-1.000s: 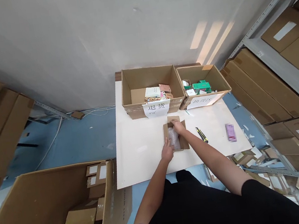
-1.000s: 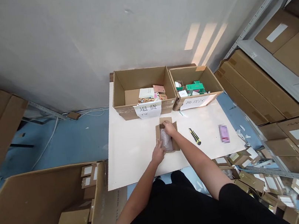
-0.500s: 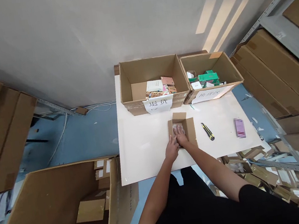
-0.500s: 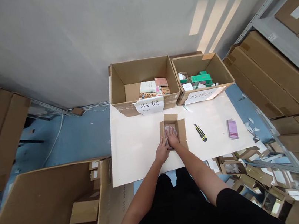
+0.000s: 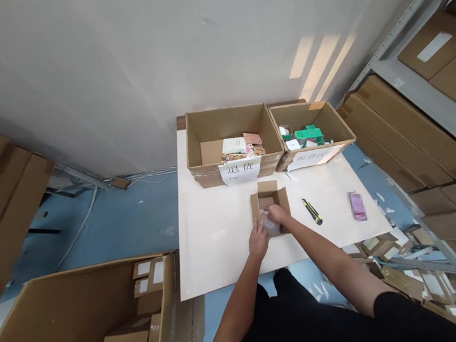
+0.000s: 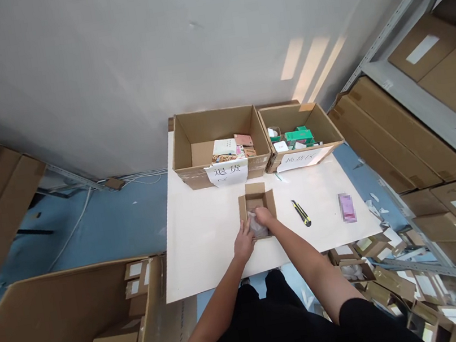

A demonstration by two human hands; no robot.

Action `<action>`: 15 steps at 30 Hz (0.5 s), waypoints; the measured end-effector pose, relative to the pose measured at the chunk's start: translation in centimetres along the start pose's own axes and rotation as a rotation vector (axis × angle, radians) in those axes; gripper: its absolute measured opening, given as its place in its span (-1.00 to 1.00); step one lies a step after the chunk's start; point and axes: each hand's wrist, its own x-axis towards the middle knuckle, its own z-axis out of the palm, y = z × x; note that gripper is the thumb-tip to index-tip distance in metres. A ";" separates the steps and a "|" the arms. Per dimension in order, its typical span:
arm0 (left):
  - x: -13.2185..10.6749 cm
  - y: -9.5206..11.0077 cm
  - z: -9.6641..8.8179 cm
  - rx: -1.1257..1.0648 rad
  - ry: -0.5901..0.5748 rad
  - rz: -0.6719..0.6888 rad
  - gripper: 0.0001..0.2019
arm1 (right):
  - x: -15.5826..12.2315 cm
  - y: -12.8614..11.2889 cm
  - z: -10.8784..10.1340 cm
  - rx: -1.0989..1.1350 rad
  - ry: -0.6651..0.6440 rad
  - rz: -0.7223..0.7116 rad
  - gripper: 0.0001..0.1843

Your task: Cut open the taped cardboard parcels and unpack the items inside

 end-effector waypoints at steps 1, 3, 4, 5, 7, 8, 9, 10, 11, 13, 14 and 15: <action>-0.3 -0.1 -0.1 0.018 0.024 -0.013 -0.83 | -0.4 0.1 -1.1 0.027 0.031 -0.033 -0.60; -0.8 -0.5 -0.6 0.038 0.057 -0.054 -0.82 | -1.0 0.5 -3.8 0.132 0.112 -0.099 -0.63; -1.1 -0.9 -1.1 0.040 0.068 -0.078 -0.82 | -1.3 0.8 -5.3 0.212 0.147 -0.134 -0.63; -1.5 -1.4 -1.7 0.039 0.076 -0.101 -0.81 | -1.6 1.2 -6.8 0.303 0.167 -0.167 -0.63; -2.4 -2.8 -3.3 0.038 0.092 -0.144 -0.79 | -2.1 2.1 -9.7 0.476 0.153 -0.224 -0.61; -2.9 -3.6 -4.1 0.042 0.103 -0.164 -0.78 | -2.2 2.5 -10.9 0.545 0.121 -0.246 -0.58; -3.5 -4.4 -5.1 0.051 0.116 -0.185 -0.78 | -2.2 2.8 -11.8 0.592 0.077 -0.259 -0.56; -4.1 -5.3 -6.0 0.064 0.130 -0.208 -0.79 | -2.1 3.0 -12.4 0.613 0.031 -0.262 -0.55; -4.7 -6.2 -7.0 0.079 0.146 -0.232 -0.81 | -1.8 3.0 -12.7 0.601 -0.017 -0.255 -0.55; -6.1 -7.7 -8.9 0.109 0.174 -0.287 -0.85 | -1.0 2.5 -12.1 0.468 -0.093 -0.214 -0.52; -6.7 -8.4 -9.8 0.122 0.176 -0.315 -0.86 | -0.6 2.1 -11.2 0.357 -0.108 -0.174 -0.46; -7.3 -8.9 -10.7 0.132 0.168 -0.343 -0.87 | -0.2 1.6 -9.9 0.232 -0.105 -0.118 -0.35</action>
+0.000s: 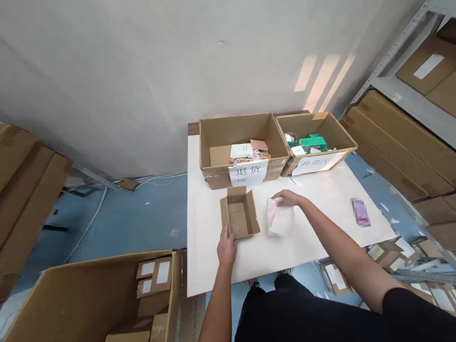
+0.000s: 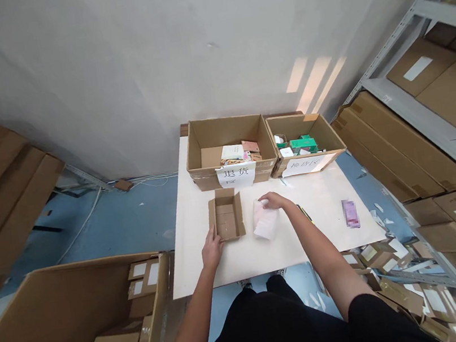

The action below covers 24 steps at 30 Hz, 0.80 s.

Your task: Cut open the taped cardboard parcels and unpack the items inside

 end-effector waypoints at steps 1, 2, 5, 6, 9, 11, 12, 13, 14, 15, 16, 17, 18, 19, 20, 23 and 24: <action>-0.2 -0.7 -0.7 0.012 -0.017 -0.024 -0.88 | 0.4 -0.1 1.6 -0.117 0.022 0.073 -0.24; -0.5 -1.3 -1.4 0.020 -0.037 -0.043 -0.88 | 0.7 -0.2 3.5 -0.212 0.065 0.154 -0.15; -1.2 -2.3 -2.5 0.027 -0.068 -0.075 -0.84 | 0.4 0.1 9.5 -0.318 0.264 0.369 -0.14; -1.4 -2.3 -2.7 0.024 -0.058 -0.074 -0.81 | 0.0 0.4 11.4 -0.318 0.325 0.412 -0.18; -2.2 -1.6 -2.5 0.011 0.028 -0.058 -0.59 | -1.6 1.6 16.2 -0.323 0.335 0.454 -0.23; -2.7 -0.3 -2.0 0.001 0.121 -0.033 -0.46 | -2.5 2.6 18.4 -0.345 0.168 0.423 -0.24; -2.8 0.6 -1.7 -0.009 0.165 -0.012 -0.44 | -2.8 3.1 19.1 -0.359 0.067 0.408 -0.23; -2.9 1.7 -1.3 -0.024 0.200 0.017 -0.45 | -3.0 3.7 19.6 -0.370 -0.017 0.400 -0.21; -2.9 2.9 -0.9 -0.043 0.215 0.052 -0.47 | -3.2 4.3 19.9 -0.377 -0.064 0.404 -0.19; -2.9 4.2 -0.4 -0.064 0.208 0.088 -0.49 | -3.3 4.9 19.9 -0.376 -0.066 0.417 -0.17; -2.7 5.5 0.2 -0.085 0.179 0.121 -0.49 | -3.5 5.5 19.6 -0.368 -0.027 0.434 -0.16; -2.5 6.9 0.9 -0.104 0.132 0.150 -0.49 | -3.7 6.3 19.1 -0.348 0.043 0.452 -0.15; -2.1 8.1 1.7 -0.122 0.072 0.179 -0.47 | -4.0 7.0 18.5 -0.316 0.125 0.476 -0.14; -1.7 9.3 2.6 -0.141 0.005 0.209 -0.45 | -4.4 7.8 17.6 -0.270 0.201 0.514 -0.14; -1.2 10.4 3.6 -0.158 -0.066 0.238 -0.43 | -4.9 8.6 16.8 -0.207 0.253 0.576 -0.12; 0.8 12.6 7.2 -0.192 -0.292 0.292 -0.39 | -6.9 10.2 14.8 -0.016 0.280 0.812 -0.03; 1.5 13.0 8.4 -0.192 -0.365 0.286 -0.39 | -7.6 10.5 14.5 0.012 0.296 0.845 0.00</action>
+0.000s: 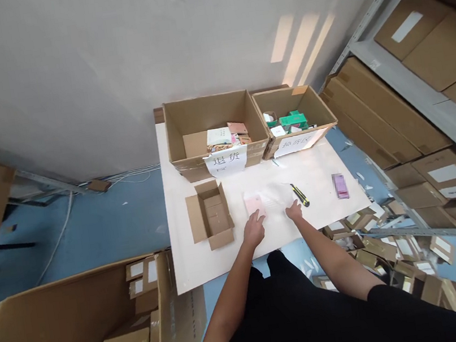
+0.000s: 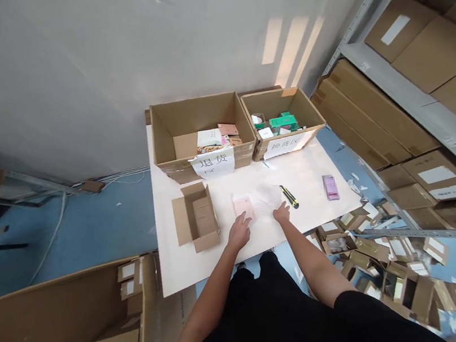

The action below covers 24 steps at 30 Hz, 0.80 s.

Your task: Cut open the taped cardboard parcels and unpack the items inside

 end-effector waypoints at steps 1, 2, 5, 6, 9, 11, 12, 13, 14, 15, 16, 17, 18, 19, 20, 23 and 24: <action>1.1 -0.2 0.9 -0.007 -0.065 -0.025 -0.39 | -0.4 0.5 -0.1 0.021 0.037 -0.010 0.01; 2.1 -0.5 1.8 -0.010 -0.117 -0.060 -0.39 | -0.9 0.8 0.2 0.037 0.097 -0.061 0.01; 4.4 -1.3 4.0 -0.025 -0.146 -0.203 -0.43 | -2.8 0.7 2.3 0.074 0.219 -0.333 -0.01; 4.9 -1.6 4.5 -0.049 -0.111 -0.254 -0.43 | -3.4 0.5 3.2 0.073 0.186 -0.409 -0.02; 5.6 -2.3 5.5 -0.148 0.032 -0.359 -0.40 | -4.4 -0.3 5.6 0.074 0.036 -0.490 -0.07; 5.5 -3.0 5.3 -0.177 0.105 -0.412 -0.35 | -4.4 -0.8 6.4 0.067 -0.041 -0.479 -0.07; 5.1 -3.5 5.0 -0.177 0.139 -0.452 -0.33 | -4.3 -1.1 6.6 0.055 -0.071 -0.481 -0.05; 4.6 -4.1 4.6 -0.175 0.180 -0.506 -0.32 | -4.1 -1.5 6.5 0.038 -0.097 -0.494 -0.04; 3.9 -4.7 4.1 -0.172 0.223 -0.570 -0.31 | -3.8 -1.8 6.4 0.014 -0.122 -0.519 -0.04; 3.0 -5.3 3.7 -0.167 0.264 -0.637 -0.31 | -3.6 -2.3 6.3 -0.015 -0.150 -0.553 -0.05; 1.9 -5.7 3.3 -0.161 0.301 -0.702 -0.31 | -3.3 -2.7 6.2 -0.048 -0.179 -0.588 -0.05; 0.8 -5.9 3.0 -0.155 0.334 -0.759 -0.33 | -3.1 -3.1 6.1 -0.085 -0.213 -0.620 -0.05; -0.4 -5.9 2.9 -0.145 0.361 -0.806 -0.35 | -2.9 -3.5 6.0 -0.124 -0.248 -0.642 -0.05; -1.4 -5.7 2.8 -0.140 0.391 -0.835 -0.37 | -2.8 -3.8 6.0 -0.162 -0.280 -0.651 -0.04; -2.2 -5.2 2.8 -0.145 0.422 -0.840 -0.41 | -2.7 -4.1 6.1 -0.195 -0.303 -0.648 -0.02; -2.4 -3.3 3.0 -0.240 0.436 -0.728 -0.57 | -2.6 -4.4 6.6 -0.236 -0.318 -0.612 0.00; -1.8 -2.8 3.0 -0.281 0.407 -0.678 -0.61 | -2.5 -4.4 6.7 -0.231 -0.314 -0.607 0.00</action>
